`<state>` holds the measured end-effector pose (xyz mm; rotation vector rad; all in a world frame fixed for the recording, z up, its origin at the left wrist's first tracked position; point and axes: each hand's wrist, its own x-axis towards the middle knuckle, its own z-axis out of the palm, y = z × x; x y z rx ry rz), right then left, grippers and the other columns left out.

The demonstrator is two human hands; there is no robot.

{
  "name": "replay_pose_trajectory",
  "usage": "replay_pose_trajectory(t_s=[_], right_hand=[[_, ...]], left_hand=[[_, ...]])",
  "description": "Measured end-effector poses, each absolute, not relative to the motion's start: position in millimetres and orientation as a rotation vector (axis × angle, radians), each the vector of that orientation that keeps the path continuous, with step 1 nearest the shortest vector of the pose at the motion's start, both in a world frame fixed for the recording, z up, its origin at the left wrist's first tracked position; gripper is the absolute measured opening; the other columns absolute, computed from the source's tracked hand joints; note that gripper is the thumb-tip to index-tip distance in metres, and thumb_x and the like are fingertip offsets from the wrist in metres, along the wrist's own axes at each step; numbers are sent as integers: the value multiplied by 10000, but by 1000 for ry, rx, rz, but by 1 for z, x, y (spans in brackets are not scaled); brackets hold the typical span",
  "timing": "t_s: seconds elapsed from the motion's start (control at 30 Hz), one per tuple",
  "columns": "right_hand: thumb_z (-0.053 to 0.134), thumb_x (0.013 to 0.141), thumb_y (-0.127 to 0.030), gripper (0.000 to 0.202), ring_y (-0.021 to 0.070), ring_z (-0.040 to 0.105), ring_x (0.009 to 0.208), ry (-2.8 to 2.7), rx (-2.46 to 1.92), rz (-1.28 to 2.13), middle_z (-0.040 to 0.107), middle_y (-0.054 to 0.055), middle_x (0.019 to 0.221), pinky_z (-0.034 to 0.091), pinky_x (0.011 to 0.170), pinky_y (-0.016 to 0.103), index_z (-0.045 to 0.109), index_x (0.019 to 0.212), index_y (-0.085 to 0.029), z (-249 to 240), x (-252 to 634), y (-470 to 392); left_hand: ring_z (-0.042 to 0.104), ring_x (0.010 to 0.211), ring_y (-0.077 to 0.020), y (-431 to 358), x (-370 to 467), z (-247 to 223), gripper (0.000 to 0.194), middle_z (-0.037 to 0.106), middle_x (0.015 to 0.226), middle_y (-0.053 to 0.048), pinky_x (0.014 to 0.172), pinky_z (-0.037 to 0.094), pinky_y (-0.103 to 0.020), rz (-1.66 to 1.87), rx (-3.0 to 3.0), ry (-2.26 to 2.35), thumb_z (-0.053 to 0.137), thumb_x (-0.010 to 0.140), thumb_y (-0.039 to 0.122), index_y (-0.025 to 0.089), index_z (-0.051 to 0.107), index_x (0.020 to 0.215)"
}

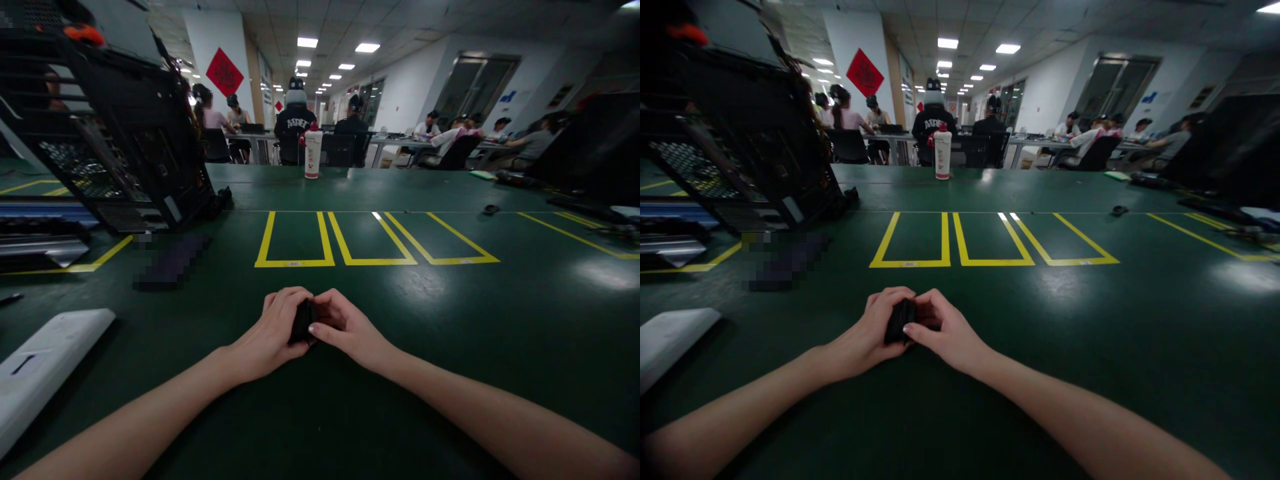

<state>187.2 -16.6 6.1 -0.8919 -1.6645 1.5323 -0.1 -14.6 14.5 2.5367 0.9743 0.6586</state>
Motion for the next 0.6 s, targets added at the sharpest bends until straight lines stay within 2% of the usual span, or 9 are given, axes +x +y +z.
replay_pose_trajectory(t_s=[0.1, 0.27, 0.43, 0.6], right_hand=[[629, 735, -178, 317, 163, 528, 1024, -1670, -813, 1518, 509, 14, 1040, 417, 926, 372, 455, 995, -224, 7, 188, -19], [569, 788, -233, 203, 159, 561, 930, -1596, -866, 1558, 538, 9, 957, 490, 790, 334, 457, 958, -228, 5, 185, -18], [559, 794, -239, 280, 173, 526, 1009, -1641, -943, 1505, 530, 36, 1052, 442, 890, 378, 455, 1053, -217, 7, 184, -17], [593, 756, -153, 280, 159, 533, 1008, -1691, -846, 1489, 532, 12, 1011, 426, 915, 366, 453, 989, -220, 9, 186, -20]], left_hand=[[372, 1165, -282, -14, 0, 14, 598, 406, 1204, -117, 931, 318, -471, 660, 2536, 968, 563, 741, 119, 224, 236, 1230], [401, 1140, -277, -14, 0, 15, 569, 426, 1185, -114, 914, 336, -459, 664, 2523, 974, 581, 756, 161, 222, 256, 1218], [413, 1124, -285, -15, 0, 16, 548, 430, 1176, -113, 901, 339, -475, 677, 2513, 957, 575, 759, 161, 228, 268, 1209], [389, 1146, -273, -15, -1, 15, 579, 404, 1208, -115, 925, 326, -459, 654, 2504, 969, 569, 751, 133, 219, 251, 1227]])
